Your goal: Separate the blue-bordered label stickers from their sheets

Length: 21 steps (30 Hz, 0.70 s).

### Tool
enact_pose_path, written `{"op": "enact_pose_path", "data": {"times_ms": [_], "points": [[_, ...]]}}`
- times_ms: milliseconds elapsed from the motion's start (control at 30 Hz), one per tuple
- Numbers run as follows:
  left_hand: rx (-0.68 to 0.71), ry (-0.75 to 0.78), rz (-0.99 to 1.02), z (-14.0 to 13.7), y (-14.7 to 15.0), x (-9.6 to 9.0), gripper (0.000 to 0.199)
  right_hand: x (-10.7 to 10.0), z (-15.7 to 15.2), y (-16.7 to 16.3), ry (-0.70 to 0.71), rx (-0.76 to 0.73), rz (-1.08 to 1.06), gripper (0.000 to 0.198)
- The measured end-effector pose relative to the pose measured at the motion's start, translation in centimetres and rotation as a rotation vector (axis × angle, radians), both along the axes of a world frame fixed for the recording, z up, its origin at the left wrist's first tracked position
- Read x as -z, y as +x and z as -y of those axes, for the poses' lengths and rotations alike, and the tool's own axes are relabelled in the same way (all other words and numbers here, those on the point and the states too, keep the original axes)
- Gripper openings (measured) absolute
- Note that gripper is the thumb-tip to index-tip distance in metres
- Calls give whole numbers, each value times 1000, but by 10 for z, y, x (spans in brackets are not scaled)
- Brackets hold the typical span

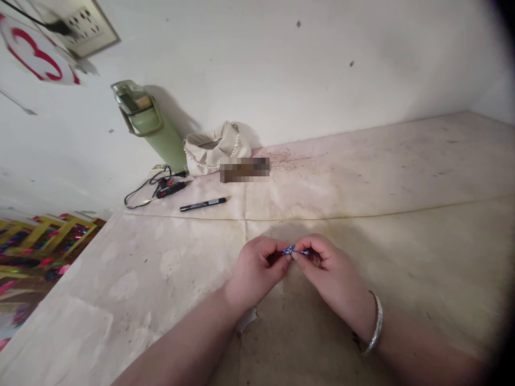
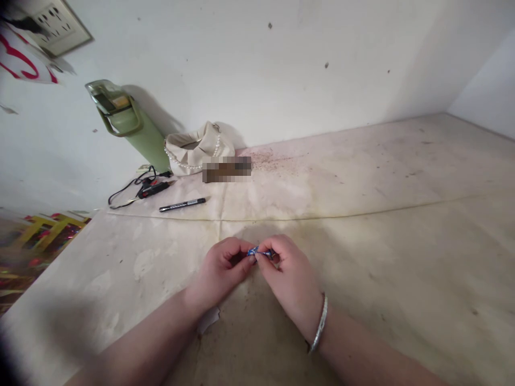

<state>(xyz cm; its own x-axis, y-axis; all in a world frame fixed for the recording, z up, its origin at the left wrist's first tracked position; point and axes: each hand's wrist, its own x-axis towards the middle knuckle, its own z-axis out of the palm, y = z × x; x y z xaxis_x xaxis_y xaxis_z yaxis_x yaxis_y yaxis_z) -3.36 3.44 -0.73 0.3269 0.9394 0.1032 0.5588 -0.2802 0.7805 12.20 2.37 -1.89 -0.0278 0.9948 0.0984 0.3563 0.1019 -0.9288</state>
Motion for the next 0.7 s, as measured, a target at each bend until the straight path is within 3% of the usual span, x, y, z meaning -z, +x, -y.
{"op": "enact_pose_path", "data": {"times_ms": [700], "points": [[3,8,-29,0,1,-2,14,-4,3,0,-47,-20,32,8]]}}
